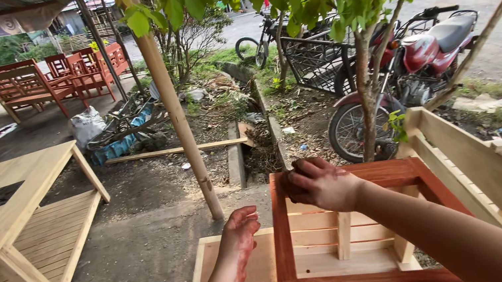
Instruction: The person applies a reddish-brown stain to an unfinished wooden chair frame using a cloth, wiping the rails, legs and edges by hand. They dip the cloth into a bucket of stain, reposition the frame, and continue coating the remaining bare wood surfaces.
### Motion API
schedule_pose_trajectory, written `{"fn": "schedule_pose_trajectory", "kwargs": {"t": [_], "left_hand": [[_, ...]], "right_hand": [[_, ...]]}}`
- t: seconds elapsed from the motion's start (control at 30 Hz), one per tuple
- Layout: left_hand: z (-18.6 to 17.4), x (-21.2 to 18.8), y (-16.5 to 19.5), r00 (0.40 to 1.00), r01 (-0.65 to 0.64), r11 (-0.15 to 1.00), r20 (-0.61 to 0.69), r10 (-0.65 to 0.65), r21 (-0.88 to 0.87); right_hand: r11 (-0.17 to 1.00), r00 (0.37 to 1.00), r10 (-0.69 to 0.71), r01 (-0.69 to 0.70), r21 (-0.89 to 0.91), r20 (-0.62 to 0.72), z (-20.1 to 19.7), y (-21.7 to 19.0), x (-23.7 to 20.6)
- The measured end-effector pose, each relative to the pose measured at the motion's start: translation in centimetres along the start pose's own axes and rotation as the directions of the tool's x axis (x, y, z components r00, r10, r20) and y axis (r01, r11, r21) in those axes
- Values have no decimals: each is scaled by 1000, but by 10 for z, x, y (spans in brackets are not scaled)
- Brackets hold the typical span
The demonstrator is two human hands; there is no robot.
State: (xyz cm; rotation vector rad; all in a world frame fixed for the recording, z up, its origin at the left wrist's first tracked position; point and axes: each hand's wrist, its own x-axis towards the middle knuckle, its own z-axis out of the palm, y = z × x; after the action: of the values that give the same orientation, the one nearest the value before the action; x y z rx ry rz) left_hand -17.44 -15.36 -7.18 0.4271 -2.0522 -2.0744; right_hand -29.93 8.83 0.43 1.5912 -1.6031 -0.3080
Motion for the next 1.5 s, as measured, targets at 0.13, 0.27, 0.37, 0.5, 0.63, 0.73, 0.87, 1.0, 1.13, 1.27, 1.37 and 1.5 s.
{"fn": "schedule_pose_trajectory", "kwargs": {"t": [0.13,0.27,0.37,0.5,0.63,0.73,0.87,1.0,1.13,1.27,1.37,1.5], "left_hand": [[-16,6,-2,997,67,997,41,-66,-25],[-19,10,-4,994,98,995,41,-97,-27],[-15,10,-3,995,97,995,33,-97,-10],[-9,4,1,993,84,996,88,-83,-7],[-4,1,6,992,109,992,55,-112,57],[-5,2,5,993,109,993,41,-111,53],[-7,3,1,993,112,992,34,-114,52],[-8,2,0,993,116,991,23,-118,65],[-13,3,2,992,124,990,26,-126,62],[-27,5,-2,992,121,992,27,-122,31],[-41,4,-9,992,125,992,10,-126,7],[-54,3,-13,992,123,992,13,-123,-30]], "right_hand": [[997,996,-71,69,-37,-53,14,-8,5],[996,999,-22,24,-83,24,15,-13,-1],[997,987,51,-40,-73,150,12,-17,-8],[995,930,90,-67,-76,357,0,-10,-33],[992,896,120,-88,-92,428,-13,7,-73],[984,840,174,-125,-130,514,-21,15,-99],[983,862,168,-109,-148,479,-31,22,-122],[989,877,134,-91,-114,461,-30,26,-127],[996,949,89,-82,-37,302,-12,27,-113],[990,965,97,-119,78,244,8,12,-72],[988,987,120,-130,85,104,20,-5,-25],[999,998,39,-40,-8,-40,19,-20,10]]}}
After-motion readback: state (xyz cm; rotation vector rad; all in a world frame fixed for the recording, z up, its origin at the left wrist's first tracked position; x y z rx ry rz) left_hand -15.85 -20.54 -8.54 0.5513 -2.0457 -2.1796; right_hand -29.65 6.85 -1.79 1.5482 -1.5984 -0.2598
